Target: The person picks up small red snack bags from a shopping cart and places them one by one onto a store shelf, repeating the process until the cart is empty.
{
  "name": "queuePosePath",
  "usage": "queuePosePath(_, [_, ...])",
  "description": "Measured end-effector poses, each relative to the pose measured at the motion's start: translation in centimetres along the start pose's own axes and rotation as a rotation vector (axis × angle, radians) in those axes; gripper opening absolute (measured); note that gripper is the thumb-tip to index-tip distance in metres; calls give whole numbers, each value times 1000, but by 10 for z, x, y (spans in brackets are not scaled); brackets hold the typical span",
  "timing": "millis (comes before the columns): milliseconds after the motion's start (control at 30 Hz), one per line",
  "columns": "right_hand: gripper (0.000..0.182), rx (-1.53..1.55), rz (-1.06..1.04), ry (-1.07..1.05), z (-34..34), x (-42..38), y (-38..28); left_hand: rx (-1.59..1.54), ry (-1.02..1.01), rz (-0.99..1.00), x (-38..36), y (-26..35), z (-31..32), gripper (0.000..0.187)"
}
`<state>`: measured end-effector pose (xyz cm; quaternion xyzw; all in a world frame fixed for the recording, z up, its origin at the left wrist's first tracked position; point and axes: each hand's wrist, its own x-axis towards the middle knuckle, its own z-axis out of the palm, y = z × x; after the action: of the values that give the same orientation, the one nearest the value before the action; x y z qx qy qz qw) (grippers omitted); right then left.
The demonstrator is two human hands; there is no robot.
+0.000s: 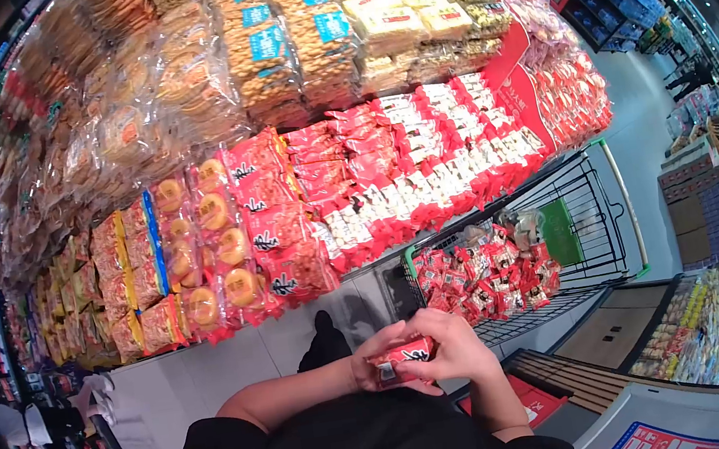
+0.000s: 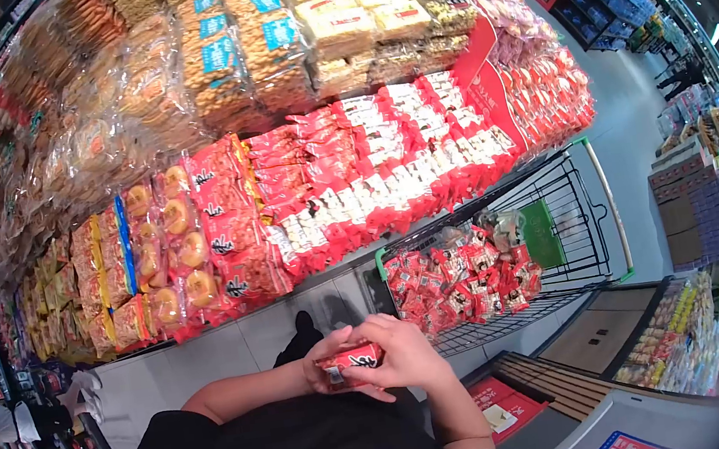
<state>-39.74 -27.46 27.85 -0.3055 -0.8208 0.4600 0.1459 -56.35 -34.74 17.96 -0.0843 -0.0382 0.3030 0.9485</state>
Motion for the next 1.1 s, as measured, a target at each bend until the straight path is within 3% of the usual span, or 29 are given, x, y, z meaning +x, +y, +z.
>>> queuePosePath(67, [51, -159, -63, 205, 14, 27, -37, -40, -90, 33, -27, 8, 26, 61])
queuePosePath(100, [57, -193, -100, 191, 23, 34, -43, 2, -68, 66, -41, 12, 35, 62])
queuePosePath(133, [57, -200, -95, 192, 29, 43, -53, 43, -43, 101, -54, 15, 41, 63])
queuePosePath(200, [57, -323, -250, 459, 37, 60, -72, 40, -44, 96, -76, 24, 47, 68])
queuePosePath(267, [52, -260, -363, 583, 45, 67, -74, 158, 16, 135, -91, 31, 55, 73])
queuePosePath(333, [47, -186, -409, 592, 47, 73, -80, 73, -61, 234, -102, 33, 74, 80])
queuePosePath(467, [39, -120, -399, 545, 26, 76, -90, 110, -92, 357, -108, 41, 83, 87])
queuePosePath(533, [41, -70, -381, 441, 11, 79, -90, 170, -69, 422, -110, 48, 102, 91])
queuePosePath(633, [40, -78, -303, 95, -5, 92, -91, 278, 47, 610, -109, 50, 113, 92])
queuePosePath(700, [38, -94, -317, 55, -10, 100, -87, 314, 68, 654, -104, 50, 122, 91])
queuePosePath(900, [32, -172, -360, -63, -41, 122, -62, 300, 43, 670, -84, 50, 118, 77])
queuePosePath(1000, [36, -181, -349, -164, -53, 127, -52, 364, 104, 680, -79, 50, 118, 77])
queuePosePath(1100, [35, -161, -436, -131, -58, 135, -48, 314, 61, 695, -76, 52, 117, 81])
